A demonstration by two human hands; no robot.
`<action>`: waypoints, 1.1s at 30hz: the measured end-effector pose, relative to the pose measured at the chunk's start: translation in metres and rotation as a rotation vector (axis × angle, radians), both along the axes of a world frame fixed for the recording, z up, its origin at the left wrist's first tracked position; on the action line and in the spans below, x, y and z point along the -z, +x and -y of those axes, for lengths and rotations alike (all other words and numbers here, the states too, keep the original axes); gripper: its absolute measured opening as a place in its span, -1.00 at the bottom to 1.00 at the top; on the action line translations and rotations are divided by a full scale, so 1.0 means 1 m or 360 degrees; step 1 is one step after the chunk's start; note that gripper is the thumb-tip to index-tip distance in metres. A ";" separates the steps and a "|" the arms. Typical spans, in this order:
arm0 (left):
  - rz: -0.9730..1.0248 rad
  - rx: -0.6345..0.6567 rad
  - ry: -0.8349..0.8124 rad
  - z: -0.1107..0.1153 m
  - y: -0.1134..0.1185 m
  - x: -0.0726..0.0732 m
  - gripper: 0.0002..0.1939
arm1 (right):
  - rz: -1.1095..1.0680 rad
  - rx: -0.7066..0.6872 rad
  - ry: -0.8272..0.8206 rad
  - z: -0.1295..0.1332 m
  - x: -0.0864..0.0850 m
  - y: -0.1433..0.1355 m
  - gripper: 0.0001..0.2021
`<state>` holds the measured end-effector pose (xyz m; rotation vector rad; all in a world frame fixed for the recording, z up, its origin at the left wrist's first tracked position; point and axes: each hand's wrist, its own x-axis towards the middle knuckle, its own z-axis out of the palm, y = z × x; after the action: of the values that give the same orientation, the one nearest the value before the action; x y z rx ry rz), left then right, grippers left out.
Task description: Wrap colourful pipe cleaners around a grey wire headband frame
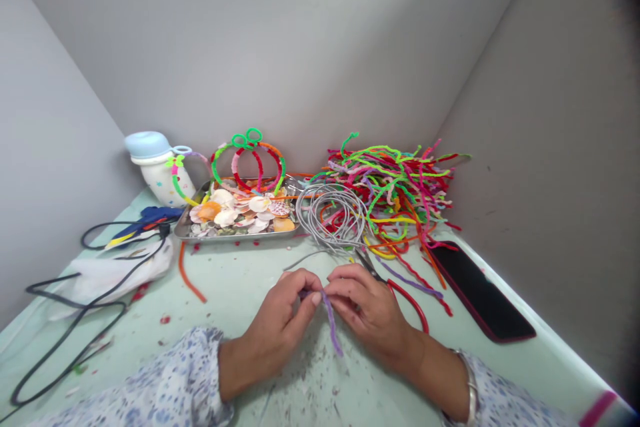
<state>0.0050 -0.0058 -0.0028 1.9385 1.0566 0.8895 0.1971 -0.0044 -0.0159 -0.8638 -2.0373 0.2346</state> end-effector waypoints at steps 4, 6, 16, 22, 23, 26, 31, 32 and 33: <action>-0.0004 0.0000 0.0014 0.000 0.001 -0.001 -0.82 | -0.0014 -0.0014 -0.0017 -0.001 0.000 -0.001 -0.87; -0.0003 -0.0003 0.0025 0.000 0.001 -0.001 -0.82 | -0.0034 -0.0019 -0.0031 -0.001 0.001 -0.001 -0.87; -0.0044 0.0002 0.0060 -0.001 0.000 0.001 -0.83 | -0.0128 -0.0077 -0.0199 0.000 -0.002 -0.002 -0.87; -0.0044 -0.0035 0.0065 -0.001 0.000 0.001 -0.84 | -0.0104 -0.0073 -0.0103 0.003 -0.002 -0.001 -0.79; -0.0046 -0.0035 0.0076 -0.001 0.000 0.001 -0.84 | -0.0101 -0.0074 -0.0091 0.003 -0.001 0.000 -0.78; -0.0059 -0.0029 0.0126 0.000 -0.001 0.000 -0.87 | -0.0114 -0.0080 -0.0076 0.005 -0.001 0.001 -0.78; -0.0045 -0.0048 0.0281 0.001 0.001 0.002 -0.96 | -0.0185 -0.0096 -0.0061 0.006 -0.002 0.000 -0.79; -0.0043 -0.0055 0.0313 0.001 0.001 0.002 -0.97 | -0.0195 -0.0103 -0.0065 0.006 -0.002 0.000 -0.79; -0.0042 -0.0062 0.0344 0.002 0.001 0.003 -0.98 | -0.0204 -0.0110 -0.0073 0.006 -0.002 -0.001 -0.78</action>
<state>0.0062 -0.0073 -0.0055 2.1178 1.0526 1.0391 0.1963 -0.0105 -0.0140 -0.7872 -1.9505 0.3671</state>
